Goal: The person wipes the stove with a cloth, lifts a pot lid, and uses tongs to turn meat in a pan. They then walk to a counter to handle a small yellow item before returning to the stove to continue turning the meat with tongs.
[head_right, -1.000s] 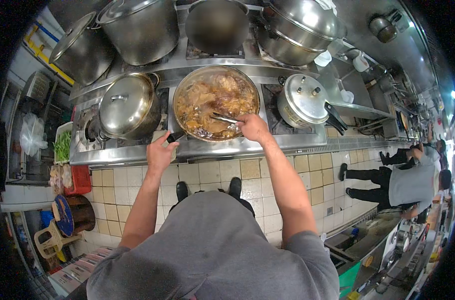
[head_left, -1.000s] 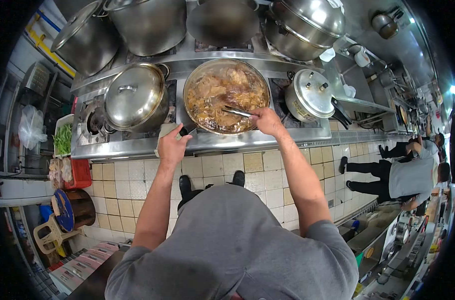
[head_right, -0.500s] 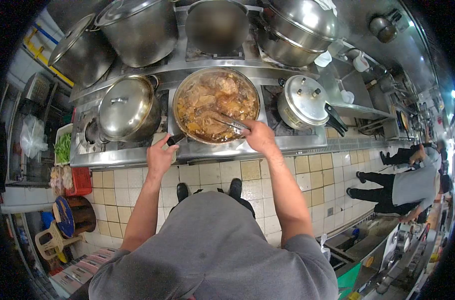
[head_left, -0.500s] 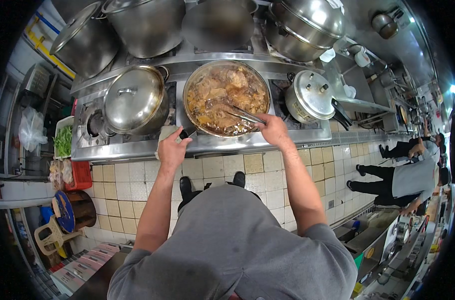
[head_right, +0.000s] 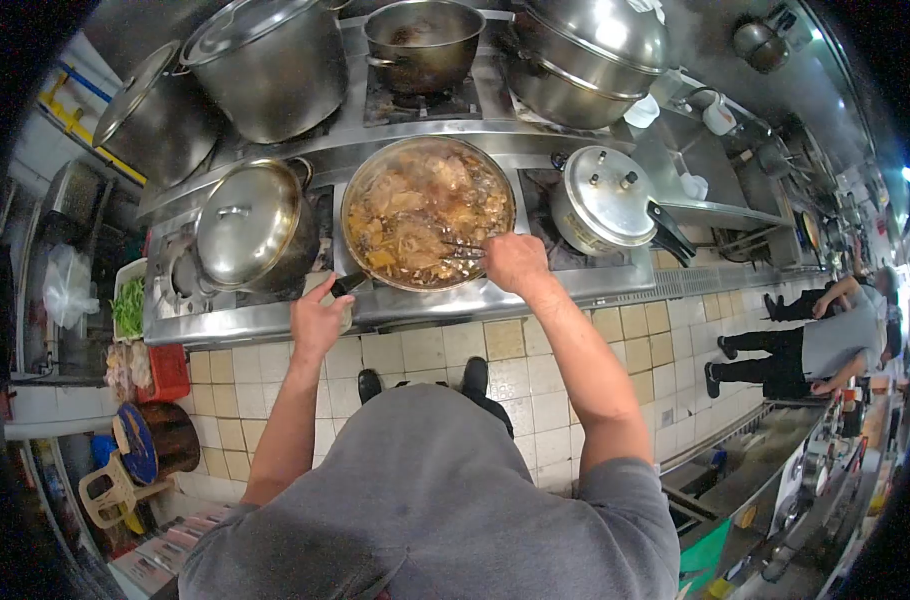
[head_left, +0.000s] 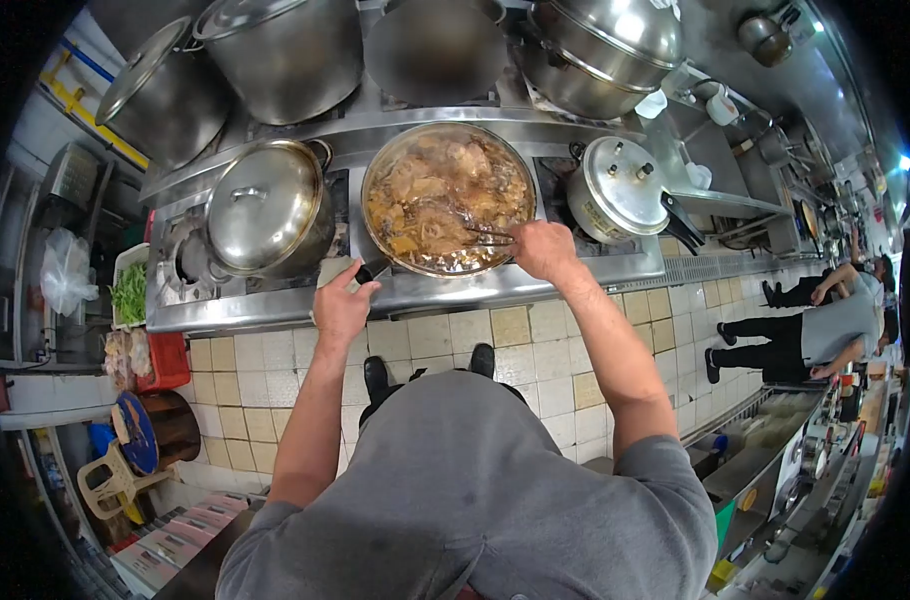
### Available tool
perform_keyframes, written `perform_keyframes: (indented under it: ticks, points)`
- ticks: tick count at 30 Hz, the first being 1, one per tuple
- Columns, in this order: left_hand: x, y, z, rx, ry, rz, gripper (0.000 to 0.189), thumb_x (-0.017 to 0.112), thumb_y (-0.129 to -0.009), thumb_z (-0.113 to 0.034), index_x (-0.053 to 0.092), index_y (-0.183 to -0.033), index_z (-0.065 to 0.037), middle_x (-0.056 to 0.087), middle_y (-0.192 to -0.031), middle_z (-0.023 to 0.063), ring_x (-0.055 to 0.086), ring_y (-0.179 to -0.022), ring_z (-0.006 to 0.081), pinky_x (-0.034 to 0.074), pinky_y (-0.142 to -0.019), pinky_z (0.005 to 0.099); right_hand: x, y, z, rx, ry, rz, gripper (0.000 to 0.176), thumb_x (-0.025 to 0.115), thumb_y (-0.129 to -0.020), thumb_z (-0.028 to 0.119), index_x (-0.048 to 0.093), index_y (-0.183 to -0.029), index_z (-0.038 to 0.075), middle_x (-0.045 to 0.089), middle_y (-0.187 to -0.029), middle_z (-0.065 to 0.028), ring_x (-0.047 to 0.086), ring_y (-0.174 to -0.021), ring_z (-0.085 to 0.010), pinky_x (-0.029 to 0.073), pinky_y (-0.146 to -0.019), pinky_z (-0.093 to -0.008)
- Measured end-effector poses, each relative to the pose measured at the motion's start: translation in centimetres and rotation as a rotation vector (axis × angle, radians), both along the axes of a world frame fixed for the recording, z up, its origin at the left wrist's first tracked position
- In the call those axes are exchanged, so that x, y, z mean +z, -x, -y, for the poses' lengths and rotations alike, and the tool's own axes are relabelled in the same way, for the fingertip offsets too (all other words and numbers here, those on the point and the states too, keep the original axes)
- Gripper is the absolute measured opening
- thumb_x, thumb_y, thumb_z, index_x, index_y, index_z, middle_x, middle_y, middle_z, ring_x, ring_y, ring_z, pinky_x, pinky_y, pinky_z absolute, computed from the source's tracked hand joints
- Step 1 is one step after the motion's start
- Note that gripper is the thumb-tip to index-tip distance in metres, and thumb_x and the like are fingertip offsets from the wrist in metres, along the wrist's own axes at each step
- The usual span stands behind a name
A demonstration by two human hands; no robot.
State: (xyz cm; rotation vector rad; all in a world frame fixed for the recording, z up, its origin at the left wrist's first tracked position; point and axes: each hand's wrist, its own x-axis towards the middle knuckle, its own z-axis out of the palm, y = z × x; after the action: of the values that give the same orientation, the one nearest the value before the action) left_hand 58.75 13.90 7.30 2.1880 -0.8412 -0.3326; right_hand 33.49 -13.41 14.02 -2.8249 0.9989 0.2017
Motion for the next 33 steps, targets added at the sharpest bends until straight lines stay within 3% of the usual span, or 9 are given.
perform_keyframes:
  ticks: [12,22,30,33]
  points:
    - [-0.2,0.0,0.0,-0.012,0.002,0.038,0.057,0.090,-0.079,-0.035,0.075,-0.132,-0.018,0.077,-0.102,0.0206,0.075,-0.083,0.0339,0.057,-0.079,0.0408,-2.6,2.0,-1.3,-0.205,-0.261,0.152,0.027,0.073,-0.092,0.039,0.080,-0.108,0.019,0.077,-0.102,-0.0156,0.072,-0.103,-0.0382,0.057,-0.090,-0.0517]
    - [0.3,0.0,0.0,-0.008,-0.033,0.009,0.056,0.089,-0.079,-0.034,0.075,-0.131,-0.018,0.077,-0.103,0.0205,0.075,-0.082,0.0333,0.057,-0.079,0.0401,-4.0,2.0,-2.8,-0.260,-0.209,0.121,0.028,0.072,-0.092,0.038,0.079,-0.104,0.013,0.077,-0.101,-0.0177,0.073,-0.101,-0.0384,0.057,-0.089,-0.0521]
    - [0.0,0.0,0.1,0.012,-0.024,0.040,0.057,0.090,-0.078,-0.038,0.075,-0.131,-0.022,0.077,-0.103,0.0195,0.075,-0.088,0.0359,0.058,-0.080,0.0422,1.4,0.7,-2.4,-0.310,-0.089,0.175,0.029,0.074,-0.090,0.033,0.078,-0.112,0.017,0.077,-0.100,-0.0177,0.073,-0.099,-0.0385,0.058,-0.087,-0.0515]
    - [-0.1,-0.1,0.0,0.021,-0.071,0.006,0.057,0.089,-0.078,-0.039,0.075,-0.131,-0.024,0.078,-0.102,0.0190,0.075,-0.088,0.0365,0.058,-0.080,0.0427,0.8,-1.5,-0.9,-0.248,-0.042,0.262,0.031,0.073,-0.090,0.033,0.077,-0.115,0.015,0.077,-0.100,-0.0187,0.073,-0.098,-0.0395,0.058,-0.087,-0.0509]
